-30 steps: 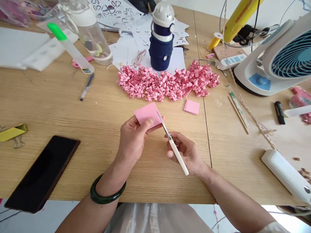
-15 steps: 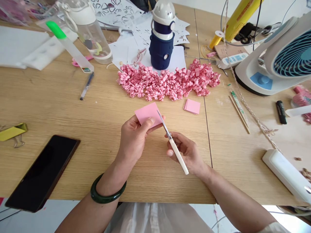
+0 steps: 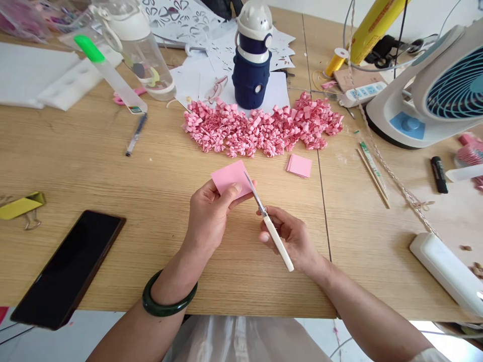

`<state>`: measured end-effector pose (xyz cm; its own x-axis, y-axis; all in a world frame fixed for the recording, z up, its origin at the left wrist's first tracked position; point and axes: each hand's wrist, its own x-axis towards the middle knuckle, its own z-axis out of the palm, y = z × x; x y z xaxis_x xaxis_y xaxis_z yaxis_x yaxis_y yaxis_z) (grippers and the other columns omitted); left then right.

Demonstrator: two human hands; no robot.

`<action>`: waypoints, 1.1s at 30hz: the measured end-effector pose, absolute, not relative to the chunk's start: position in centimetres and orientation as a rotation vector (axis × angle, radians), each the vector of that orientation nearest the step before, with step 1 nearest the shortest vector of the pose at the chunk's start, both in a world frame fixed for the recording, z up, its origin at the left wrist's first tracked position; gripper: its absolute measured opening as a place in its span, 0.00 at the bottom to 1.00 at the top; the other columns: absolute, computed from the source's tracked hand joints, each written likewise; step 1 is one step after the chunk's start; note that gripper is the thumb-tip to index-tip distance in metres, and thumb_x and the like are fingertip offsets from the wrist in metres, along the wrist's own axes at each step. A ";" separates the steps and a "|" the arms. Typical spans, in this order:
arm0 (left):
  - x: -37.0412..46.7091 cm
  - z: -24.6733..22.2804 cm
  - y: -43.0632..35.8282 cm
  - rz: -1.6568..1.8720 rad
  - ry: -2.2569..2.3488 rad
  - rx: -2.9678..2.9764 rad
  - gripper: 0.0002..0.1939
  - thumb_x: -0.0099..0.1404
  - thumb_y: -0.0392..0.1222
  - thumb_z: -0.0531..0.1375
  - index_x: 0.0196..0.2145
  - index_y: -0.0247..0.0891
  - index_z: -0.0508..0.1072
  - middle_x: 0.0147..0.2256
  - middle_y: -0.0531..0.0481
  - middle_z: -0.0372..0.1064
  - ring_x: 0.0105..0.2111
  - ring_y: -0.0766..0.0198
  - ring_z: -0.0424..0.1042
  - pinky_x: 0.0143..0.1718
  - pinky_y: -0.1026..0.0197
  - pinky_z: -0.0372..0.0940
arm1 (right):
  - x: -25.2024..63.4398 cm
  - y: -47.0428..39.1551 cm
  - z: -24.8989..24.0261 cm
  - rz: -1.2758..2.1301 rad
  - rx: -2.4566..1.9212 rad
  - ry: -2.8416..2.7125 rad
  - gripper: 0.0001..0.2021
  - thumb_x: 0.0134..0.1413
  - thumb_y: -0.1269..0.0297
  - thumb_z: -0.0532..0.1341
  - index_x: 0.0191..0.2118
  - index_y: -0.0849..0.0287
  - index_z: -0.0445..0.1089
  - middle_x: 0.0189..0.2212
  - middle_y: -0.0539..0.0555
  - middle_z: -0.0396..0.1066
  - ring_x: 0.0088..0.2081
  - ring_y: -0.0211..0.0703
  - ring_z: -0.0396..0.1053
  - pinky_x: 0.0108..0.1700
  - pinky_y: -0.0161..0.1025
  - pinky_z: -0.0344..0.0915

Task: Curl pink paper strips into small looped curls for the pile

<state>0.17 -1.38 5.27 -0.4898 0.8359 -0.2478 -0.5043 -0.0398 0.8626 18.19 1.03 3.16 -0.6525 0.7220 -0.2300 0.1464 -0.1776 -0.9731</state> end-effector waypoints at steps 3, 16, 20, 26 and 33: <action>0.2 5.2 -1.4 1.710 1.232 0.402 0.12 0.56 0.42 0.75 0.36 0.35 0.81 0.36 0.48 0.83 0.41 0.53 0.84 0.54 0.44 0.79 | 18.3 1.0 3.0 1.903 -0.993 -1.658 0.24 0.57 0.43 0.73 0.46 0.57 0.72 0.26 0.45 0.56 0.26 0.33 0.51 0.25 0.35 0.49; 0.2 5.2 -1.5 1.712 1.190 0.409 0.10 0.58 0.41 0.75 0.35 0.35 0.82 0.36 0.48 0.83 0.41 0.52 0.85 0.52 0.46 0.80 | 18.4 0.9 2.7 1.860 -1.064 -1.665 0.21 0.60 0.44 0.71 0.45 0.57 0.74 0.24 0.44 0.55 0.22 0.32 0.51 0.22 0.35 0.51; 0.2 5.2 -1.4 1.691 1.201 0.403 0.12 0.57 0.42 0.75 0.36 0.35 0.81 0.37 0.47 0.83 0.43 0.49 0.85 0.55 0.41 0.79 | 18.4 0.9 2.7 1.826 -1.091 -1.686 0.21 0.59 0.43 0.71 0.41 0.57 0.74 0.23 0.44 0.54 0.22 0.32 0.51 0.21 0.35 0.51; 0.1 5.5 -1.5 1.697 1.133 0.422 0.08 0.58 0.40 0.74 0.35 0.35 0.82 0.37 0.48 0.83 0.41 0.53 0.85 0.51 0.47 0.81 | 18.2 0.9 2.8 1.858 -1.093 -1.630 0.23 0.58 0.42 0.72 0.46 0.58 0.75 0.24 0.45 0.56 0.22 0.31 0.50 0.21 0.34 0.50; 0.0 5.6 -1.4 1.704 1.195 0.369 0.09 0.57 0.44 0.75 0.32 0.38 0.82 0.36 0.48 0.81 0.41 0.55 0.82 0.47 0.50 0.83 | 18.1 0.9 3.0 1.869 -1.073 -1.612 0.25 0.58 0.42 0.72 0.48 0.59 0.75 0.24 0.44 0.56 0.23 0.31 0.51 0.21 0.34 0.51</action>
<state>-0.02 -1.37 5.57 -0.4703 0.8401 -0.2703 -0.5406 -0.0321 0.8407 18.13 0.87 2.96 -0.5985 0.7559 -0.2654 0.1516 -0.2184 -0.9640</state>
